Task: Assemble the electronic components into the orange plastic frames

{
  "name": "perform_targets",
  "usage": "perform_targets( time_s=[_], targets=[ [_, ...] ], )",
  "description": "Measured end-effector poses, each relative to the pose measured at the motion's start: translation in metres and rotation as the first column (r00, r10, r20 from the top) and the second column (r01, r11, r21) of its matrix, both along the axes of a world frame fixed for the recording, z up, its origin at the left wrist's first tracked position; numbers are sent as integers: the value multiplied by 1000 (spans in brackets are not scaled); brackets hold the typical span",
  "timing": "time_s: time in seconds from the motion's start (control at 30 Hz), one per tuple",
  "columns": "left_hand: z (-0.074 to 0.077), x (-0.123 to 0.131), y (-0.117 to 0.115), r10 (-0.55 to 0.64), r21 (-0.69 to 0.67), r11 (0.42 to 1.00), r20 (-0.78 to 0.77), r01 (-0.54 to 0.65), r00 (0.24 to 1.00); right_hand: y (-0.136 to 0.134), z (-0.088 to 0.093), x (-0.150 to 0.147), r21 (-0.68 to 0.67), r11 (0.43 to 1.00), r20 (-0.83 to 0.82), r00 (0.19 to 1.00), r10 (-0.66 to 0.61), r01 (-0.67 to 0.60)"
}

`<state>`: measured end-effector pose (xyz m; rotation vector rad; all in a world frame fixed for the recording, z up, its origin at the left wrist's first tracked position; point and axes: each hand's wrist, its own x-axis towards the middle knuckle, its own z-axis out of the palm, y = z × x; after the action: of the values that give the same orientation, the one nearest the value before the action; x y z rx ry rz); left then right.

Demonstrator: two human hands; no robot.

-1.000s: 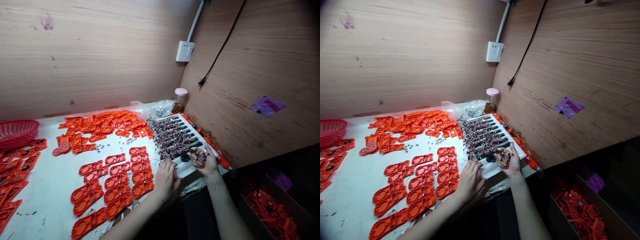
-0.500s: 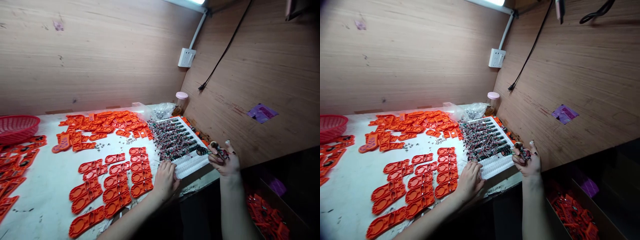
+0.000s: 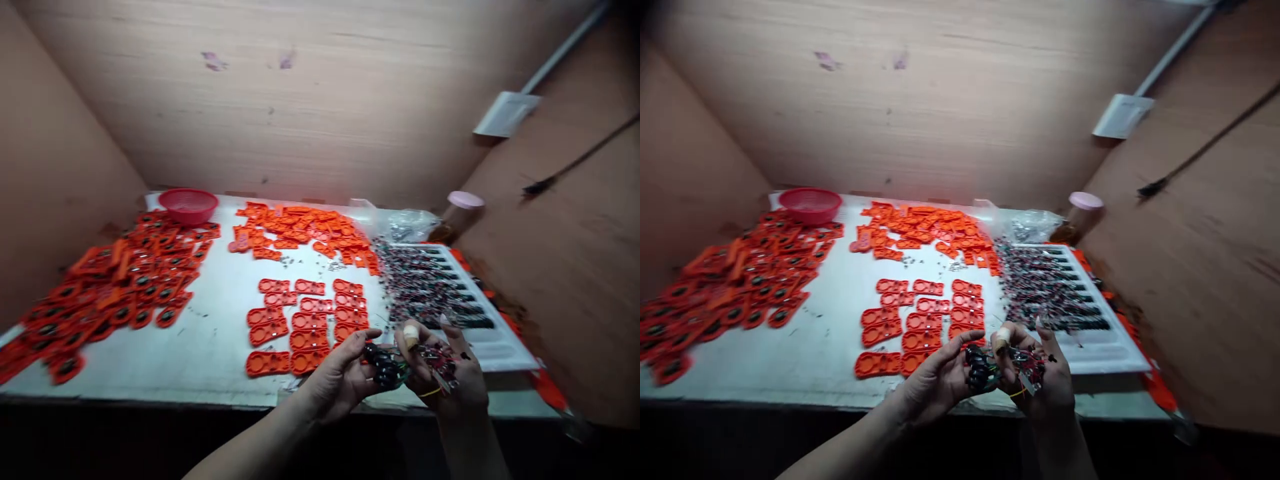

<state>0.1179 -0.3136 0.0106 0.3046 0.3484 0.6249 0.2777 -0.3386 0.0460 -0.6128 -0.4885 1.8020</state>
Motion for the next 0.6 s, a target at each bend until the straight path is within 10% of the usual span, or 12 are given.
perform_targets(
  time_s=[0.23,0.43,0.6],
  targets=[
    [-16,-137,1,437,498,822,-240,-276,867,63,-24,-126,-86,926,-116,927,356,-367],
    [-49,-217,64,864,894,447,-423,-31,272,155,-46,-214,4,852,224,831,510,-524],
    [-69,-244,102,887,874,454,-461,172,0,205,-57,-241,136,825,791,562,242,-548]
  ],
)
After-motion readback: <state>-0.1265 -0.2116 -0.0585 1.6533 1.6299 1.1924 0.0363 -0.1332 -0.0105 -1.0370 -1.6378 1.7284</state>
